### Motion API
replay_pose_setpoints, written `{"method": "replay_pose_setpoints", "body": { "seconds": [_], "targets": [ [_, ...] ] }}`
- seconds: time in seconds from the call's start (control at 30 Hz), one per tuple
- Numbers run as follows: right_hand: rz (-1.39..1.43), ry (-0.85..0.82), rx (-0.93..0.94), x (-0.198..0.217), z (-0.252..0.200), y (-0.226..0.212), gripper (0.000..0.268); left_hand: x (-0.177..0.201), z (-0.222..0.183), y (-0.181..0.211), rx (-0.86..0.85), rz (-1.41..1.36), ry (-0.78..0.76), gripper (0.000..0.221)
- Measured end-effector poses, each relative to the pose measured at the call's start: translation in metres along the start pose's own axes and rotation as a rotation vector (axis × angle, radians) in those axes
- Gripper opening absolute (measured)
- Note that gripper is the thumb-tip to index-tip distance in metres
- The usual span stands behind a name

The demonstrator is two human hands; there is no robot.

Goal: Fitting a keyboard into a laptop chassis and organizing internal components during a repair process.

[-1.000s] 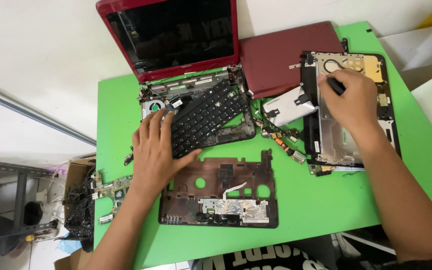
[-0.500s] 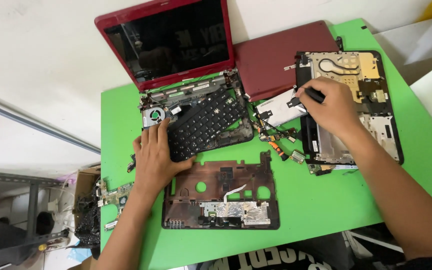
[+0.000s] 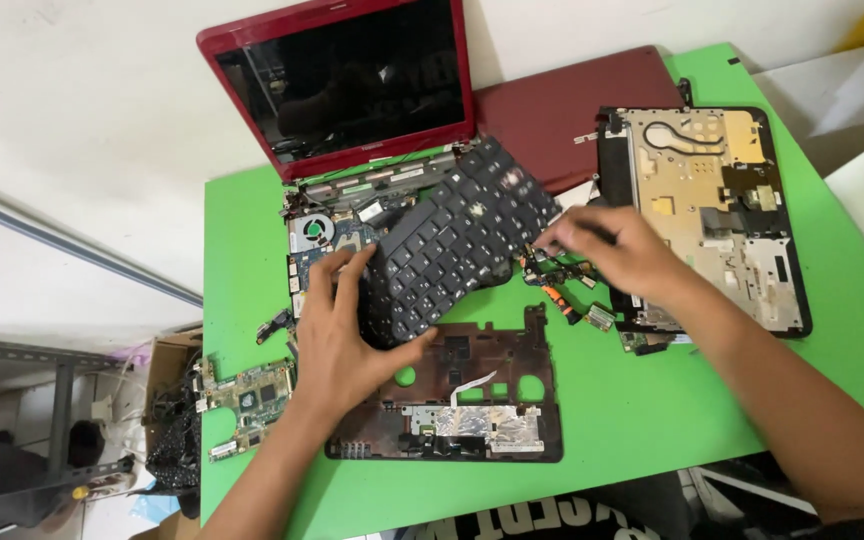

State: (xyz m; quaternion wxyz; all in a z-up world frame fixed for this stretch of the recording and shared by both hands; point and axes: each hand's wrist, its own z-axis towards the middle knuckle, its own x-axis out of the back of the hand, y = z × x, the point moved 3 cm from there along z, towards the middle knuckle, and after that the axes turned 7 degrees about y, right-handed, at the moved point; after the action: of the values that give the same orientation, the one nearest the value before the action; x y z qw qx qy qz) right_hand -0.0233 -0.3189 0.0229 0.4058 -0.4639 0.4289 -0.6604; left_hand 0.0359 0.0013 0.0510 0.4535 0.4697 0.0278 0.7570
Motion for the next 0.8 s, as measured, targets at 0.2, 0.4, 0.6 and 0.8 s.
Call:
{"method": "replay_pose_setpoints", "body": {
  "seconds": [0.2,0.4,0.6,0.8],
  "targets": [
    [0.155,-0.346,0.071,-0.026,-0.016,-0.015,0.04,-0.008,-0.013,0.012,0.265,-0.249,-0.147,0.107],
    [0.256,-0.447,-0.337,-0.043,-0.024,0.018,0.033,-0.036,-0.039,0.019,0.409,-0.555,-0.307,0.089],
    [0.241,-0.217,-0.381,-0.03,-0.017,0.038,0.014,-0.039,-0.04,0.013,0.303,-0.675,-0.276,0.024],
    [0.154,-0.248,-0.263,-0.014,-0.014,0.008,0.024,-0.027,-0.045,-0.047,0.171,-0.556,0.245,0.045]
  ]
}}
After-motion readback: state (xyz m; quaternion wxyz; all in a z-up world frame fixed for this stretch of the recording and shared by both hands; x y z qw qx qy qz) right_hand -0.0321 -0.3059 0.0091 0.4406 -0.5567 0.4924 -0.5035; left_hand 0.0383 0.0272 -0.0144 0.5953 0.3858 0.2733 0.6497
